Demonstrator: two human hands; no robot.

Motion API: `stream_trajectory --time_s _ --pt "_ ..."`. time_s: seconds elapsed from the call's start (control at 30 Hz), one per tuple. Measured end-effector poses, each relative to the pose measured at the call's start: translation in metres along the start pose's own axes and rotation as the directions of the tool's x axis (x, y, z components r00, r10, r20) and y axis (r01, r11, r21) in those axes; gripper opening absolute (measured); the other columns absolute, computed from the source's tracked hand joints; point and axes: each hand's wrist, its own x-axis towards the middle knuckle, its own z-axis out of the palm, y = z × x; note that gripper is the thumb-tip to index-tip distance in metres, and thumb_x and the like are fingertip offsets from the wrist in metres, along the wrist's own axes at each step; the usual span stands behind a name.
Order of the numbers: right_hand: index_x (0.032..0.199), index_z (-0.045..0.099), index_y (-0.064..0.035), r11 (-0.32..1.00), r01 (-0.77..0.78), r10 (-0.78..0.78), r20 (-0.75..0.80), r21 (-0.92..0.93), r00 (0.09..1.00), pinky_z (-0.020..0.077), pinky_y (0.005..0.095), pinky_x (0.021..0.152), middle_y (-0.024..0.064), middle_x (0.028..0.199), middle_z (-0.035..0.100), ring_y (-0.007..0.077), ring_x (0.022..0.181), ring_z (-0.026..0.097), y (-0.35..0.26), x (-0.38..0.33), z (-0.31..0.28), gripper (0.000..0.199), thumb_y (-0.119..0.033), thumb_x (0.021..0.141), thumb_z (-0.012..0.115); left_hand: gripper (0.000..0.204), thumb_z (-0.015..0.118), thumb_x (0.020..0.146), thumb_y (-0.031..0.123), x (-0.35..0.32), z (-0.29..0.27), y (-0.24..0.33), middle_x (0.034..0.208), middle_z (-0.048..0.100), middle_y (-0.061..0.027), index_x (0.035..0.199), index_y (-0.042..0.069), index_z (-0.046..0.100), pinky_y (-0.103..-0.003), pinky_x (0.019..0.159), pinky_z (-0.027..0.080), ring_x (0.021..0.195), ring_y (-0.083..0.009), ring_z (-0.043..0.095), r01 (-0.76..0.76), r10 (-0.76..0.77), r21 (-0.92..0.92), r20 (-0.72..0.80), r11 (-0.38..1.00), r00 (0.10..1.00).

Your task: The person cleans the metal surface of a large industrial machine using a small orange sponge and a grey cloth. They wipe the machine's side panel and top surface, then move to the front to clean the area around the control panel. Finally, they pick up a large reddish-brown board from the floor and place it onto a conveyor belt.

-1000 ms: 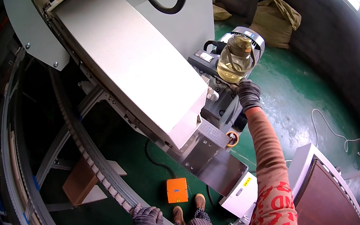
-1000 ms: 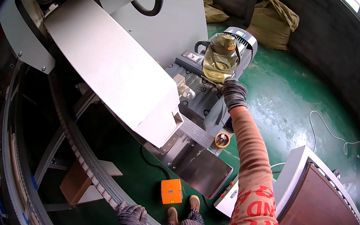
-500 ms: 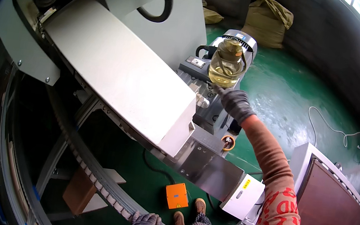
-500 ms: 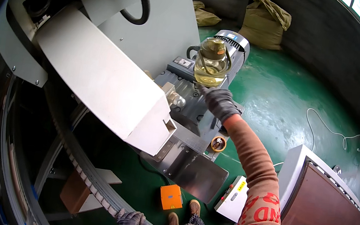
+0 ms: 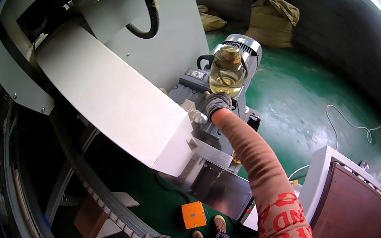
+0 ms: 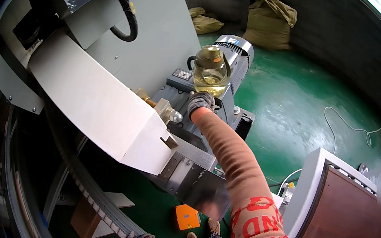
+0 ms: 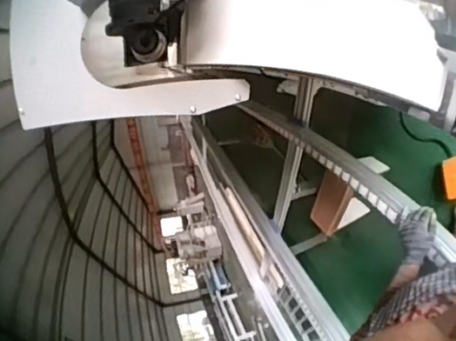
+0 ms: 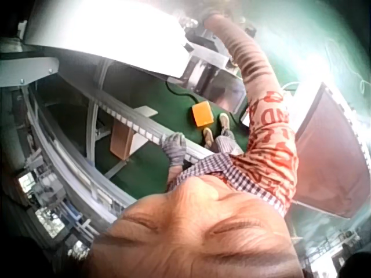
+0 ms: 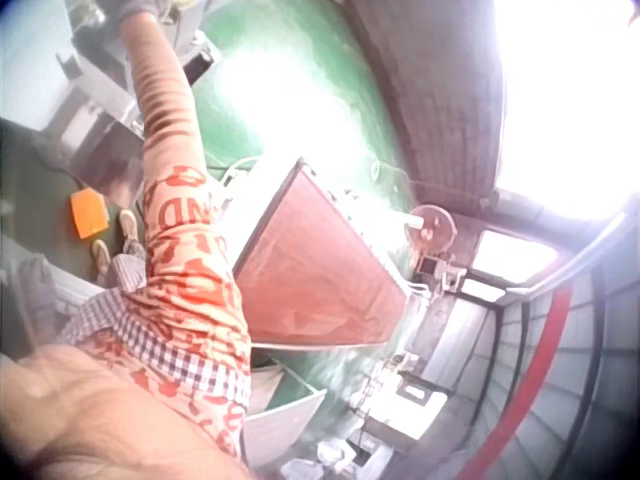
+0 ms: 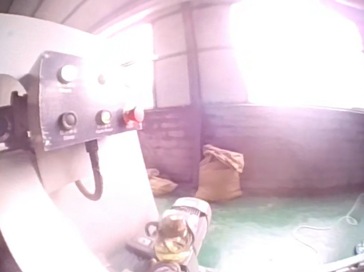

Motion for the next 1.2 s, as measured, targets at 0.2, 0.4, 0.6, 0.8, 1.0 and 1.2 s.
stream_trajectory --time_s 0.2,0.4,0.6,0.8,1.0,1.2 --pt "0.109 0.072 -0.0134 0.973 0.056 -0.034 0.098 -0.224 0.995 0.0558 0.0490 0.055 0.0091 0.094 0.074 0.0309 0.079 0.073 0.010 0.014 -0.002 0.038 -0.037 0.098 0.044 0.022 0.061 0.090 0.033 0.002 -0.001 0.001 0.099 0.072 -0.0027 0.093 0.014 0.072 -0.048 0.111 0.034 0.101 -0.0209 0.065 -0.034 0.033 0.027 0.027 0.999 0.999" --pt "0.126 0.063 -0.0199 0.988 0.094 -0.087 -0.062 0.121 0.994 0.0510 0.0438 0.092 0.0113 0.121 0.067 0.0303 0.111 0.064 0.039 0.017 0.008 0.053 -0.057 0.091 0.048 0.024 0.059 0.091 0.034 -0.002 0.002 -0.001 0.099 0.072 -0.0024 0.092 0.014 0.072 -0.047 0.111 0.034 0.100 -0.0201 0.065 -0.016 0.012 0.073 0.047 0.997 0.999" --pt "0.134 0.056 -0.0208 0.897 0.441 -0.420 -0.278 0.016 0.864 0.0498 0.0414 0.093 0.0114 0.125 0.065 0.0289 0.116 0.061 0.094 0.020 -0.001 0.049 -0.051 0.096 0.046 0.023 0.059 0.091 0.034 -0.002 0.015 -0.007 0.097 0.072 -0.0024 0.090 0.015 0.072 -0.046 0.110 0.035 0.097 -0.0196 0.065 -0.064 0.064 0.074 0.001 0.995 0.998" --pt "0.116 0.063 -0.0116 0.780 0.610 -0.607 -0.401 -0.136 0.686 0.0549 0.0413 0.069 0.0152 0.096 0.070 0.0318 0.084 0.069 0.150 -0.046 -0.036 0.026 -0.022 0.095 0.053 0.022 0.060 0.091 0.033 -0.008 0.007 -0.004 0.095 0.072 -0.0021 0.090 0.015 0.072 -0.046 0.110 0.035 0.097 -0.0186 0.065 -0.028 0.031 0.055 -0.044 0.998 0.999" --pt "0.110 0.065 -0.0032 0.659 0.426 -0.186 -0.414 0.620 0.891 0.0531 0.0370 0.085 0.0154 0.099 0.072 0.0269 0.093 0.069 0.200 -0.010 0.014 0.041 -0.036 0.087 0.073 0.021 0.060 0.091 0.032 0.000 0.001 0.003 0.094 0.072 -0.0026 0.088 0.014 0.072 -0.046 0.107 0.038 0.093 -0.0202 0.066 -0.046 0.050 0.063 -0.066 0.997 0.997" --pt "0.102 0.067 -0.0005 0.631 0.397 -0.248 -0.312 0.667 0.917 0.0518 0.0372 0.079 0.0166 0.090 0.071 0.0263 0.082 0.067 0.176 -0.002 0.033 0.037 -0.034 0.088 0.073 0.020 0.061 0.090 0.030 0.002 -0.007 0.004 0.094 0.072 -0.0030 0.089 0.014 0.072 -0.045 0.107 0.039 0.093 -0.0208 0.066 -0.049 0.053 0.075 -0.046 0.996 0.998"
